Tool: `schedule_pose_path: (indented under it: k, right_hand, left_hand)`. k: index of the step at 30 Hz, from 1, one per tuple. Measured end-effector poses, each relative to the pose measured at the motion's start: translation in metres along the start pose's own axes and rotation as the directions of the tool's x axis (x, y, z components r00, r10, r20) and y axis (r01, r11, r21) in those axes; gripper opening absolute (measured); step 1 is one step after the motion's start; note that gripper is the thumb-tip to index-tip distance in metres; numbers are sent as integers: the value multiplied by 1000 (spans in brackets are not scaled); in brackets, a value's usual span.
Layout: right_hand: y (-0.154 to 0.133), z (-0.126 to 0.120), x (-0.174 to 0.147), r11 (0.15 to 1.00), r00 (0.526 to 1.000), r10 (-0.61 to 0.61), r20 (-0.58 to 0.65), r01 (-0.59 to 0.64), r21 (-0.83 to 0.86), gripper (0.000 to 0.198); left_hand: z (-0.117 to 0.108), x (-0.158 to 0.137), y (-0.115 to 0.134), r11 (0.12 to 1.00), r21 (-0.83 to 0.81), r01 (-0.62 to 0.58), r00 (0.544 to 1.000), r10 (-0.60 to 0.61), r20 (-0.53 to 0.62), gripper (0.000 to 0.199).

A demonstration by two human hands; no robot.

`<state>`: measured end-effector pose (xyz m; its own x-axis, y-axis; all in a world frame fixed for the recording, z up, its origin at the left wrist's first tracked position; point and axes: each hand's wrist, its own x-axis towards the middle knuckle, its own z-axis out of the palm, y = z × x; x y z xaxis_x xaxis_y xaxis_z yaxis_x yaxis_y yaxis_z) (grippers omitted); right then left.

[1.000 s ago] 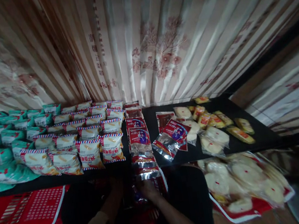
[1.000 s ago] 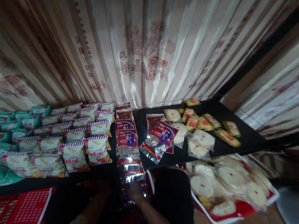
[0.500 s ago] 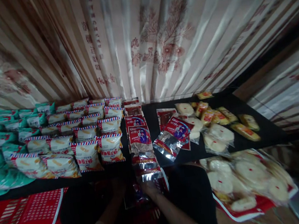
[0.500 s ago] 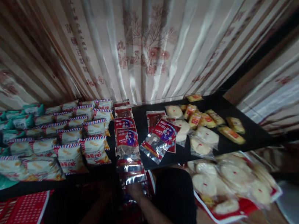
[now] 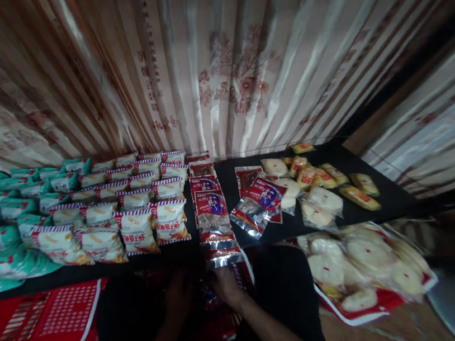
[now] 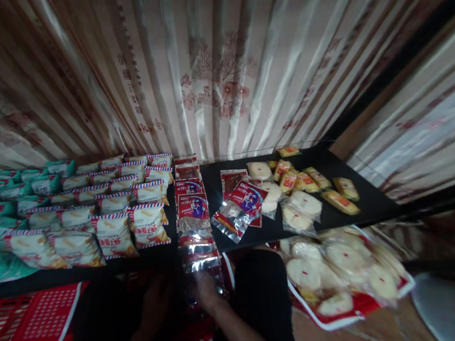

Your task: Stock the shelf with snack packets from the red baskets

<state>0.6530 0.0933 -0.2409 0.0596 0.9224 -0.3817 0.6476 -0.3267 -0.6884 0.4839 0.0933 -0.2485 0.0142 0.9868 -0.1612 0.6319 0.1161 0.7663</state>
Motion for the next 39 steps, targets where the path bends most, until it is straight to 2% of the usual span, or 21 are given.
schedule_pose_path:
  k: [5,10,14,17,20,24,29,33,39]
  right_hand:
    - [-17,-20,-31,976,967,-217,132,214,38,32]
    - [-32,-42,-61,967,958,-254,131,247,70,21]
    - [-41,-62,-79,963,952,-269,145,266,37,30]
    - [-49,-76,-90,939,934,-336,124,342,-29,33]
    - [-55,-84,-100,917,910,-399,114,399,20,34]
    - [-58,-89,-106,923,936,-338,102,309,230,39]
    - [-61,-101,-103,861,976,-216,-32,206,465,51]
    - [-61,-111,-102,799,978,-187,-91,205,565,50]
    - [-56,-115,-105,736,980,-189,-54,178,653,46]
  left_hand:
    - [-22,-20,5,991,-131,28,999,-24,34,28]
    - [-38,-33,17,981,-186,46,997,-34,65,27]
    - [-47,-41,27,968,-249,41,991,-6,136,29]
    - [-50,-45,32,958,-287,21,979,38,199,26]
    - [-53,-46,34,964,-263,-40,972,98,212,22]
    - [-59,-50,42,960,-253,-122,967,172,188,23]
    - [-66,-57,66,958,-271,-95,962,158,222,34]
    - [-69,-59,83,939,-310,-150,962,211,172,42]
    - [-67,-61,106,893,-446,-67,977,149,151,48]
